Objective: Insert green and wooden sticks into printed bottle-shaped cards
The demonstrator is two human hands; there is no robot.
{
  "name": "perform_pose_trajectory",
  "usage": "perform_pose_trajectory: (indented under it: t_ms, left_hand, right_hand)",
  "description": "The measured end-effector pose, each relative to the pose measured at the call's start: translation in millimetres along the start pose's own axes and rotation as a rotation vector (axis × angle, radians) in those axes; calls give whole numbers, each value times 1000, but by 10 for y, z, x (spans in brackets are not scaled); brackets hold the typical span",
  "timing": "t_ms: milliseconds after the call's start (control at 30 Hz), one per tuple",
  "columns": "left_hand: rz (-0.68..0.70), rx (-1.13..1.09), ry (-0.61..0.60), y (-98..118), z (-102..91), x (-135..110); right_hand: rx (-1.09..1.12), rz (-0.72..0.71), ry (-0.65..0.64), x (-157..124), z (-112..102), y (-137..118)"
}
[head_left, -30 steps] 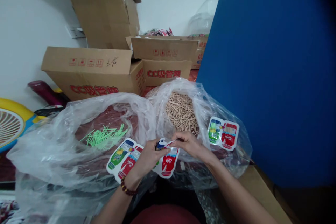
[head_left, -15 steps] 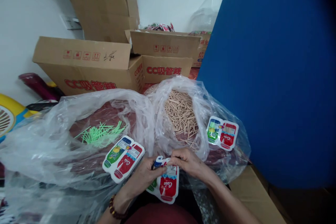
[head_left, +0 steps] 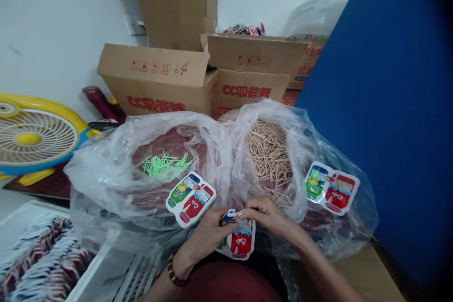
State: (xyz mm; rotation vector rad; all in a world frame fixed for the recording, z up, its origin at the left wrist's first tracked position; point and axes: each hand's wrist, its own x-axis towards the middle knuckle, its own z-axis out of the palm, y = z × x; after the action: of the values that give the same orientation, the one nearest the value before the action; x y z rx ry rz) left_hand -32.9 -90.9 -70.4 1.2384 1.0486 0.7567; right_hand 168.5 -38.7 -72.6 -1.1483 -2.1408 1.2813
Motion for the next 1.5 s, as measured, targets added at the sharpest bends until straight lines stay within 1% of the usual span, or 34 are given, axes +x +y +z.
perform_pose_trajectory:
  t_ms: [133, 300, 367, 400, 500, 600, 700, 767, 900, 1000, 1133, 1267, 1400, 1500]
  left_hand:
    - [-15, -41, 38, -11, -131, -130]
    - [-2, -142, 110, -49, -308, -203]
    - [-1, -199, 146, -58, -374, -214]
    - [-4, -235, 160, -64, -409, -221]
    - [-13, -354, 219, -95, -525, -266]
    - [-8, -410, 301, -157, -650, -350]
    - [-6, -452, 336, -229, -760, -449]
    - [-15, -502, 372, -264, -829, -511]
    - [-60, -606, 478, -287, -985, -621]
    - [-38, -663, 495, -305, -1101, -700]
    - [-1, -752, 504, -359, -1205, -759]
    - [-29, -833, 607, -413, -1273, -740]
    - [-42, -896, 682, -448, -1303, -701]
    - [-47, -891, 701, -468, -1301, -685]
  right_hand:
    - [82, -20, -72, 134, 96, -115]
    - [133, -72, -115, 309, 148, -325]
    - [125, -108, -107, 447, 159, -376]
    - [113, -124, -82, 545, 170, -392]
    - [-16, -180, 28, 959, 235, -431]
    - [-259, -273, 54, 1485, 351, -528]
    - [-568, -386, 16, 1994, 528, -706]
    - [-734, -446, -20, 2283, 682, -832]
    - [-870, -531, -109, 2730, 1020, -985]
    - [-952, -617, -174, 2975, 1214, -999]
    - [-1012, -738, -287, 3215, 1338, -972]
    - [-1060, -852, -377, 3332, 1385, -962]
    - [-1104, -970, -414, 3345, 1412, -942]
    - [-1088, -975, -410, 3352, 1420, -911]
